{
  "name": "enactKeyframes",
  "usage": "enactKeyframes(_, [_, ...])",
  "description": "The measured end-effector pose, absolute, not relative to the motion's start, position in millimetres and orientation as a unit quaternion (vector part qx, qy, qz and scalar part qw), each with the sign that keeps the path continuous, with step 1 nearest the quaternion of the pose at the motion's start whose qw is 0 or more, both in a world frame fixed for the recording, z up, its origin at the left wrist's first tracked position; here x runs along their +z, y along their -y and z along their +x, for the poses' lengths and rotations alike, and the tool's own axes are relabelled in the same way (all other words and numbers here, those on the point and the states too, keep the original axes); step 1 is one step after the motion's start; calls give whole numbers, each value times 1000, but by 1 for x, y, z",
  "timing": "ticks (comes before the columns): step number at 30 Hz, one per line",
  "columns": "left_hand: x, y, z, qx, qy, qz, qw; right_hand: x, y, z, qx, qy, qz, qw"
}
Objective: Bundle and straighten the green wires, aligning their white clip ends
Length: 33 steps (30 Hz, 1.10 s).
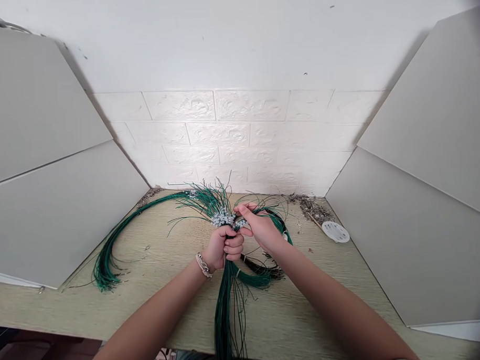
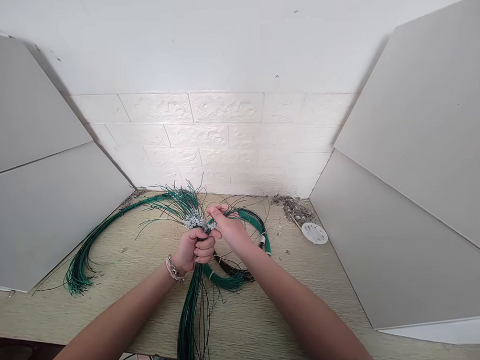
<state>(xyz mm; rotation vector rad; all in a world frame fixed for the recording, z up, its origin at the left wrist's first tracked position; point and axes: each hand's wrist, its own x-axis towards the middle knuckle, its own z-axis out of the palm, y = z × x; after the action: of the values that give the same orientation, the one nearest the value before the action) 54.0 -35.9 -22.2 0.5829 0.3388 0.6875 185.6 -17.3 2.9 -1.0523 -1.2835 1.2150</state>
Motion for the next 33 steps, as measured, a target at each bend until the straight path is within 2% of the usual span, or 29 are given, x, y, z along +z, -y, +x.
enactKeyframes(5, [-20, 37, 54, 329, -155, 287, 886, -5, 18, 181, 507, 487, -440, 559])
enactKeyframes(15, [-19, 39, 56, 325, -152, 295, 885, 7, 23, 185, 547, 454, -416, 568])
enactKeyframes(24, [-20, 40, 56, 314, -189, 287, 885, 16, 22, 188, 612, 485, -407, 474])
enactKeyframes(33, [-19, 40, 57, 321, -168, 287, 887, 13, 22, 188, 612, 478, -393, 493])
